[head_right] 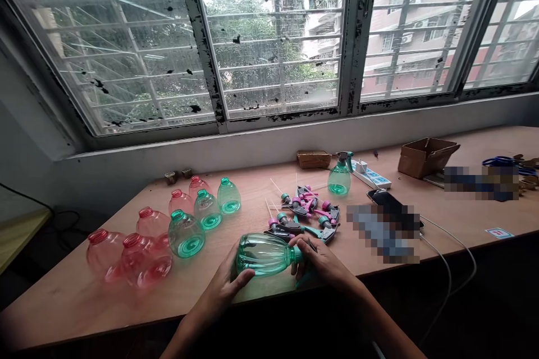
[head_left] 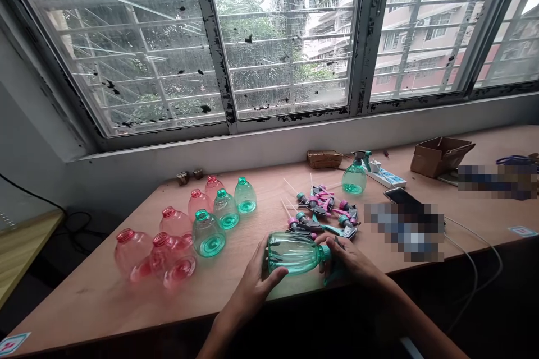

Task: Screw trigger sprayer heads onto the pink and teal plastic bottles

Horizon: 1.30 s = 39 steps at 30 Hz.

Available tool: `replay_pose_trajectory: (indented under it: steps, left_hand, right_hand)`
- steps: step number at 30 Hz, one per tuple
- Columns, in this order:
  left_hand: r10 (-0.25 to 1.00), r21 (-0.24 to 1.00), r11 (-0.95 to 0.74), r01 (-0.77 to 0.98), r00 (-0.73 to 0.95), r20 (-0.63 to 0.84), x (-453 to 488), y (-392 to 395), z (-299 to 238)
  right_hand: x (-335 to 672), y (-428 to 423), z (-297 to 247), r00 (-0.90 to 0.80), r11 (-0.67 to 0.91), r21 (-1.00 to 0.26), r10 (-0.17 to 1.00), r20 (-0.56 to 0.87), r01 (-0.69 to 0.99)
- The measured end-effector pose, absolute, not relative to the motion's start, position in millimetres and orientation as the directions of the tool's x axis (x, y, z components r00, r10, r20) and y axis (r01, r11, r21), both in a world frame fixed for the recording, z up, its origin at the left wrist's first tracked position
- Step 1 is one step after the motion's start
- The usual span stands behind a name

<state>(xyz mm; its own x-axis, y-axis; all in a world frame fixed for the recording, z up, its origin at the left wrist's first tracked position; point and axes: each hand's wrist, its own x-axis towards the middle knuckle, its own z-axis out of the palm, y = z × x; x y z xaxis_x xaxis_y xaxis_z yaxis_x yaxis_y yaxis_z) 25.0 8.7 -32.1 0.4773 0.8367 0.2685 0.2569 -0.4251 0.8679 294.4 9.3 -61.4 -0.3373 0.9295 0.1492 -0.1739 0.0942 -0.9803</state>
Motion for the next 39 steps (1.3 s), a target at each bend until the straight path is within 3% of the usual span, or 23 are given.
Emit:
replay_pose_trajectory:
  steps: [3, 7, 11, 15, 21, 26, 29, 32, 35, 37, 39]
  left_hand:
    - [0.842, 0.806, -0.473, 0.356, 0.454, 0.293, 24.4, 3.9, -36.3]
    - [0.796, 0.590, -0.602, 0.538, 0.465, 0.388, 23.0, -3.7, -41.4]
    - [0.646, 0.349, -0.753, 0.557, 0.529, 0.550, 26.9, -13.0, -34.3]
    - [0.574, 0.250, -0.794, 0.554, 0.548, 0.608, 32.3, -21.3, -20.7]
    - [0.668, 0.342, -0.734, 0.587, 0.536, 0.516, 28.6, -15.0, -24.8]
    - [0.794, 0.565, -0.608, 0.558, 0.451, 0.408, 20.7, 1.0, -37.5]
    - [0.795, 0.624, -0.596, 0.506, 0.480, 0.370, 19.6, 4.2, -36.9]
    - [0.767, 0.559, -0.635, 0.534, 0.521, 0.374, 21.6, 1.2, -35.0]
    - [0.761, 0.460, -0.648, 0.608, 0.539, 0.360, 24.0, -2.3, -35.5]
    - [0.760, 0.416, -0.650, 0.636, 0.548, 0.349, 25.0, -2.8, -36.9]
    - [0.758, 0.382, -0.653, 0.654, 0.561, 0.334, 25.6, -2.1, -38.3]
  right_hand:
    - [296.0, 8.4, -58.1, -0.346, 0.057, -0.985, 0.932, 0.111, -0.162]
    - [299.1, 8.2, -54.5, -0.352, -0.028, -0.982, 0.935, 0.041, -0.189]
    - [300.6, 8.9, -54.5, -0.375, -0.071, -0.964, 0.926, 0.031, -0.255]
    - [302.1, 10.5, -57.3, -0.432, -0.137, -0.951, 0.902, -0.003, -0.279]
    - [304.0, 12.5, -57.4, -0.409, -0.196, -0.954, 0.908, -0.089, -0.228]
    - [302.2, 8.6, -54.8, -0.351, -0.101, -0.913, 0.935, 0.049, -0.395]
    - [310.2, 2.6, -48.9, -0.293, -0.033, -0.911, 0.951, 0.098, -0.410]
    - [333.5, -4.8, -28.6, -0.189, 0.122, -0.950, 0.965, 0.181, -0.288]
    - [365.8, -4.5, 10.9, 0.055, 0.306, -0.951, 0.950, 0.308, 0.049]
    - [385.4, 6.6, 44.3, 0.198, 0.383, -0.877, 0.873, 0.446, 0.289]
    - [398.5, 28.9, 77.7, 0.211, 0.372, -0.753, 0.807, 0.551, 0.544]
